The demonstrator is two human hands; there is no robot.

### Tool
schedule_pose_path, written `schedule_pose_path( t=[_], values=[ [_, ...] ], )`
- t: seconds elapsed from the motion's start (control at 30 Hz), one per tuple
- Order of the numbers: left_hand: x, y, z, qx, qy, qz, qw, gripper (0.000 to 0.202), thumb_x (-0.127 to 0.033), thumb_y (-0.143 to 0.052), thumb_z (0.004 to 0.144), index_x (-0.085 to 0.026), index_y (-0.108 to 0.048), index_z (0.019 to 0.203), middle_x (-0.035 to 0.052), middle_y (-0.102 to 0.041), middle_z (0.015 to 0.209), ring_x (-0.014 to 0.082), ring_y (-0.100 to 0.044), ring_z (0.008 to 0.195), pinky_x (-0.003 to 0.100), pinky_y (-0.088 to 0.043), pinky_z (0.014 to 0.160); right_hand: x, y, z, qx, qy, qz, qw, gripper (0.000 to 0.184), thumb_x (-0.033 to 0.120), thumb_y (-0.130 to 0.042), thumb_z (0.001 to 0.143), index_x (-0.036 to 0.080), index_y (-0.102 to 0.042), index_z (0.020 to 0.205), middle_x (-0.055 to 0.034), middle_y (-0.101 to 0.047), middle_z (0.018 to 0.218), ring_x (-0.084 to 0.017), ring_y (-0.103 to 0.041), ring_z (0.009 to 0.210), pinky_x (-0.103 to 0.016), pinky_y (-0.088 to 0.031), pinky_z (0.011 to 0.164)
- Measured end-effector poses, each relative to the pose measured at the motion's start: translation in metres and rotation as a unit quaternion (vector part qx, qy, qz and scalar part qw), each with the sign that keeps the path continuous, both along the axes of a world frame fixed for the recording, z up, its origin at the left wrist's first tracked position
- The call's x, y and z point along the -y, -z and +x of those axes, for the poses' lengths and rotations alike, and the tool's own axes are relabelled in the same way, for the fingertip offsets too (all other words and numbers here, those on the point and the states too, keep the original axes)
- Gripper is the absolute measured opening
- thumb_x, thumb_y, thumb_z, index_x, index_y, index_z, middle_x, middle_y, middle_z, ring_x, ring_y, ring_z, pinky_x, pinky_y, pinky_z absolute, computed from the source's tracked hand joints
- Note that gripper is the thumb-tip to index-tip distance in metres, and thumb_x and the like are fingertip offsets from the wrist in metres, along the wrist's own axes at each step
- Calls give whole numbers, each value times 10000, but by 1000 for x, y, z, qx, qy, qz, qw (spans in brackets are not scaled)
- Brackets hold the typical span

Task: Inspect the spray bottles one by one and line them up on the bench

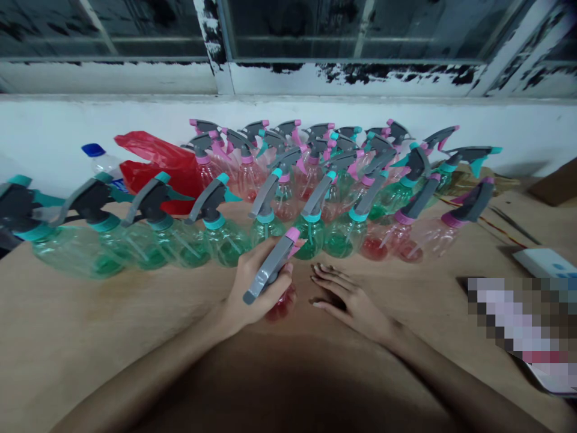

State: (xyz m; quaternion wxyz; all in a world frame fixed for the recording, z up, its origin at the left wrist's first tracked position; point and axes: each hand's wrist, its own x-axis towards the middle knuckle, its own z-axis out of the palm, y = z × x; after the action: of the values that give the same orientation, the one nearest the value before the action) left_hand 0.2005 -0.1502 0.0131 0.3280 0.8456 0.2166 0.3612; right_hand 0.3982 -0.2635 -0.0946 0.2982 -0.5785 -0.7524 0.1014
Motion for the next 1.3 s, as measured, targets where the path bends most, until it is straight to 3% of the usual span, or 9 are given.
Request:
schedule_pose_path(
  t=[0.5, 0.93, 1.3],
  values=[
    [3, -5, 0, -17, 1, -44, 999, 287, -187, -499, 805, -256, -617, 1058, 50, -606, 900, 206, -618, 807, 380, -504, 774, 0, 3, 1, 9, -2, -16, 1000, 483, 379, -522, 893, 245, -425, 1347, -56, -476, 1388, -227, -387, 1307, -484, -348, 1082],
    [-1, 6, -2, -12, -7, -6, 1000, 292, -175, -527, 798, -244, -608, 1070, 36, -647, 848, 196, -646, 745, 330, -524, 700, 1, 1, 0, 9, 5, -10, 1000, 481, 386, -524, 889, 232, -446, 1337, -59, -484, 1381, -230, -398, 1300, -481, -356, 1074],
    [-4, -1, -2, 2, 28, -4, 1000, 211, -128, -506, 753, -250, -588, 905, 15, -629, 806, 175, -609, 679, 314, -496, 631, 0, 2, 0, 6, 6, -12, 1000, 477, 384, -530, 887, 234, -449, 1332, -54, -485, 1380, -231, -400, 1299, -486, -351, 1078]
  ],
)
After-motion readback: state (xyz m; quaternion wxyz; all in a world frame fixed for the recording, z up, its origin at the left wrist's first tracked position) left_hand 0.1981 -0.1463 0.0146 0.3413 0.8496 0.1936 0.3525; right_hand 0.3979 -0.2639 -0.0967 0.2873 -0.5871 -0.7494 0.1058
